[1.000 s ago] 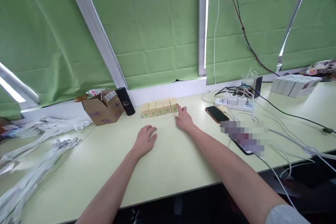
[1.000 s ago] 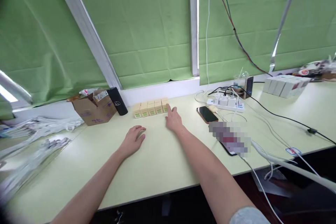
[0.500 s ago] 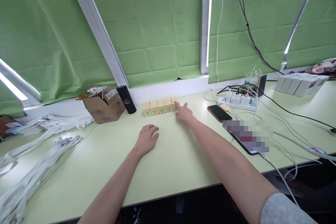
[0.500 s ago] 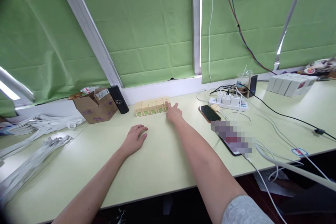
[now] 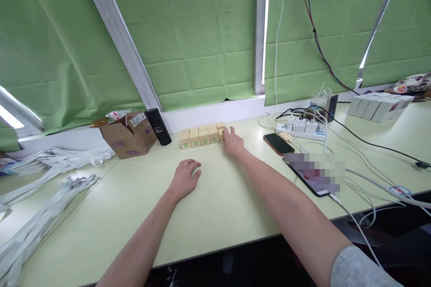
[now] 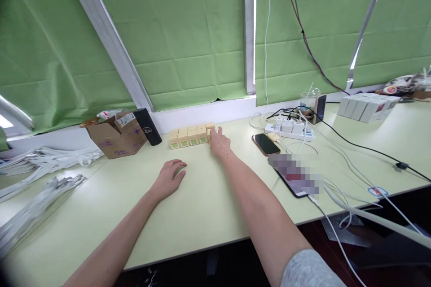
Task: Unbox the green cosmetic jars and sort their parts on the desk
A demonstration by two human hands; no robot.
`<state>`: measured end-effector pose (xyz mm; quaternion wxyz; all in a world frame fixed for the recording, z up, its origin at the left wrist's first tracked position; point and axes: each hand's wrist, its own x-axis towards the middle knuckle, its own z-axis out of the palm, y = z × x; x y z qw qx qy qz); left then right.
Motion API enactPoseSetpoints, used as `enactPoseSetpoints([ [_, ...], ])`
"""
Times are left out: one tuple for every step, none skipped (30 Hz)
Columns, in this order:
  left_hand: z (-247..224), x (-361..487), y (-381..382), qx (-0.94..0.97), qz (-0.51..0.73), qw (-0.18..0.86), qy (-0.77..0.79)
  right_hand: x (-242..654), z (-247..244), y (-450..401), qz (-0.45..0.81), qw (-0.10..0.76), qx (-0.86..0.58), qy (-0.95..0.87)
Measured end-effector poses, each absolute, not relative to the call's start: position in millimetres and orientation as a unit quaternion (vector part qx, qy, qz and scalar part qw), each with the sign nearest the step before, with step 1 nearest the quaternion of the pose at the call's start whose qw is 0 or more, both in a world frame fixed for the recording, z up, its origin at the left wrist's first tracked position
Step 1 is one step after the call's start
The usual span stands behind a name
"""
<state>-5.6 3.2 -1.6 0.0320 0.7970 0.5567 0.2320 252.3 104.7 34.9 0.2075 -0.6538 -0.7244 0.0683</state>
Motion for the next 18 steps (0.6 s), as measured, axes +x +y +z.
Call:
enactPoseSetpoints([
  [-1.5,-5.4,3.2,0.797,0.231,0.034,0.557,253.2,34.5,104.0,0.067,0.211,-0.652,-0.725],
  [-1.2,-5.3,3.2,0.796,0.231,0.036,0.558,254.3,34.2,103.2,0.067,0.214,-0.65,-0.726],
  [-0.9,-5.0,3.2,0.796,0.231,0.038,0.558,255.3,34.0,102.6,0.067,0.217,-0.648,-0.727],
  [-0.5,-4.8,3.1,0.795,0.232,0.038,0.559,256.2,33.6,102.0,0.068,0.22,-0.646,-0.728],
  [-0.2,-4.5,2.9,0.794,0.233,0.038,0.56,257.0,33.1,101.4,0.07,0.222,-0.644,-0.728],
  [0.1,-4.3,2.7,0.794,0.233,0.038,0.56,257.7,32.3,100.6,0.073,0.224,-0.643,-0.728],
  [0.4,-4.2,2.5,0.794,0.233,0.037,0.56,258.2,31.2,99.4,0.075,0.226,-0.643,-0.728],
  [0.5,-4.2,2.3,0.794,0.234,0.037,0.56,258.5,29.6,97.5,0.078,0.228,-0.642,-0.728],
  [0.6,-4.3,2.1,0.794,0.235,0.037,0.56,258.6,27.7,94.8,0.079,0.231,-0.642,-0.727],
  [0.5,-4.5,2.0,0.794,0.237,0.037,0.559,258.6,25.3,91.1,0.079,0.234,-0.641,-0.727],
  [0.4,-4.7,1.9,0.795,0.239,0.037,0.557,258.4,22.7,86.6,0.078,0.237,-0.64,-0.727],
  [0.3,-5.1,1.9,0.795,0.242,0.037,0.555,257.9,19.8,81.4,0.077,0.241,-0.639,-0.726],
  [0.2,-5.5,2.0,0.795,0.245,0.037,0.554,257.4,16.9,75.7,0.074,0.246,-0.638,-0.726],
  [0.1,-5.9,2.1,0.796,0.247,0.037,0.552,256.8,14.0,69.9,0.074,0.253,-0.637,-0.724],
  [0.1,-6.2,2.2,0.797,0.248,0.037,0.55,256.1,11.3,64.2,0.076,0.265,-0.638,-0.719],
  [0.2,-6.5,2.3,0.797,0.248,0.037,0.549,255.5,9.0,59.0,0.079,0.276,-0.639,-0.714],
  [0.4,-6.7,2.3,0.798,0.246,0.038,0.548,255.0,7.0,54.5,0.083,0.286,-0.639,-0.709],
  [0.8,-6.7,2.2,0.799,0.244,0.038,0.548,254.7,5.6,50.9,0.087,0.293,-0.639,-0.706],
])
